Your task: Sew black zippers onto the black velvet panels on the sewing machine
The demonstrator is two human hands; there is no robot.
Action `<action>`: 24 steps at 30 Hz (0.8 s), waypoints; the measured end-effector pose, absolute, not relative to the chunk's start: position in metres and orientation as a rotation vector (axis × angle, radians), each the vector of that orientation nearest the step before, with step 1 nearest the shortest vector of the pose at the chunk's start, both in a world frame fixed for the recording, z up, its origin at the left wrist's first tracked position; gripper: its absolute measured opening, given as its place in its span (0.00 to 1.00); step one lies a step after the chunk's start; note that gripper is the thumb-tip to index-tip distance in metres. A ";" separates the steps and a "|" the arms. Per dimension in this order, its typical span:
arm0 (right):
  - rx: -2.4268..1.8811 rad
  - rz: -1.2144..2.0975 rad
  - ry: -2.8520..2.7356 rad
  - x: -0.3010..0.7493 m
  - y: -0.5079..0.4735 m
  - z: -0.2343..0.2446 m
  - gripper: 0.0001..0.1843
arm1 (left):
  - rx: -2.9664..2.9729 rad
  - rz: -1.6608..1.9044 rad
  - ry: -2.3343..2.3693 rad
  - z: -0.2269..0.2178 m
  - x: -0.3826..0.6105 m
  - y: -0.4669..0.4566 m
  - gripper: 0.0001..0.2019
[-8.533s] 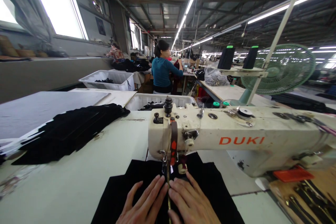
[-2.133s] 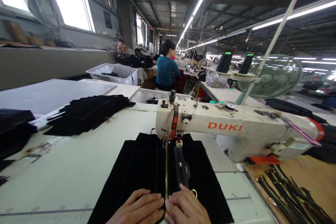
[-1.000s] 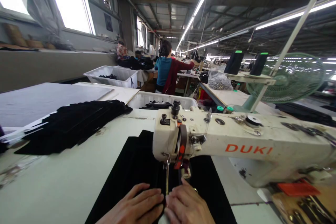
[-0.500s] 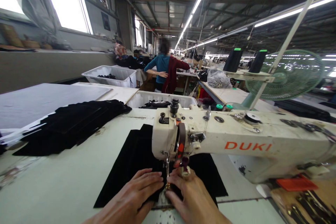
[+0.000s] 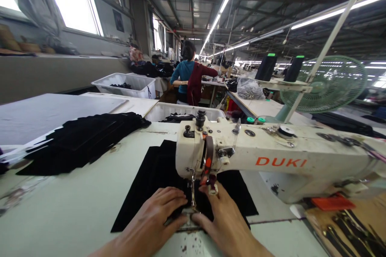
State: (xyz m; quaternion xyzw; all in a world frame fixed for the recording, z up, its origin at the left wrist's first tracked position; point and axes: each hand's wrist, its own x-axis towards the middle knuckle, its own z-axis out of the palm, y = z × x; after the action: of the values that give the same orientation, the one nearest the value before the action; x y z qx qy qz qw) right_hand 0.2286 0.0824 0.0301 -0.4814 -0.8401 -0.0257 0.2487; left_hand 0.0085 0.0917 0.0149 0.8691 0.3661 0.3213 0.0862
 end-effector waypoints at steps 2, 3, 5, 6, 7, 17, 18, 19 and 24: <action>-1.294 -0.265 -2.230 0.226 0.077 0.029 0.20 | 2.604 0.966 1.087 0.018 0.015 0.093 0.10; -1.220 -0.375 -2.232 0.223 0.073 0.028 0.11 | 2.601 0.973 1.062 0.019 0.018 0.094 0.07; -1.053 -0.511 -2.274 0.216 0.065 0.025 0.07 | 2.567 1.003 1.017 0.020 0.023 0.097 0.06; -0.962 -0.540 -2.286 0.213 0.061 0.023 0.13 | 2.536 1.022 1.012 0.019 0.025 0.098 0.07; -0.879 -0.554 -2.292 0.212 0.058 0.022 0.18 | 2.500 1.035 1.029 0.018 0.025 0.100 0.08; -1.405 -0.317 -2.218 0.249 0.060 0.025 0.11 | 2.361 1.033 1.067 0.019 0.020 0.104 0.07; -1.449 -0.219 -2.178 0.242 0.060 0.022 0.11 | 2.374 1.044 1.059 0.018 0.020 0.103 0.07; -1.495 -0.116 -2.118 0.233 0.062 0.019 0.12 | 2.393 1.053 1.048 0.018 0.020 0.103 0.07; -1.601 0.165 -1.888 0.204 0.078 0.015 0.13 | 2.583 1.087 0.917 0.012 0.018 0.105 0.10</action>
State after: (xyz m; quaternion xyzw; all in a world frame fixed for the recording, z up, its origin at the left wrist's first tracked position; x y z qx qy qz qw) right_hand 0.2038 0.0779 0.0155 -0.6103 -0.7198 0.0630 0.3246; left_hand 0.0177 0.1049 0.0120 0.8720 0.3097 0.3668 0.0962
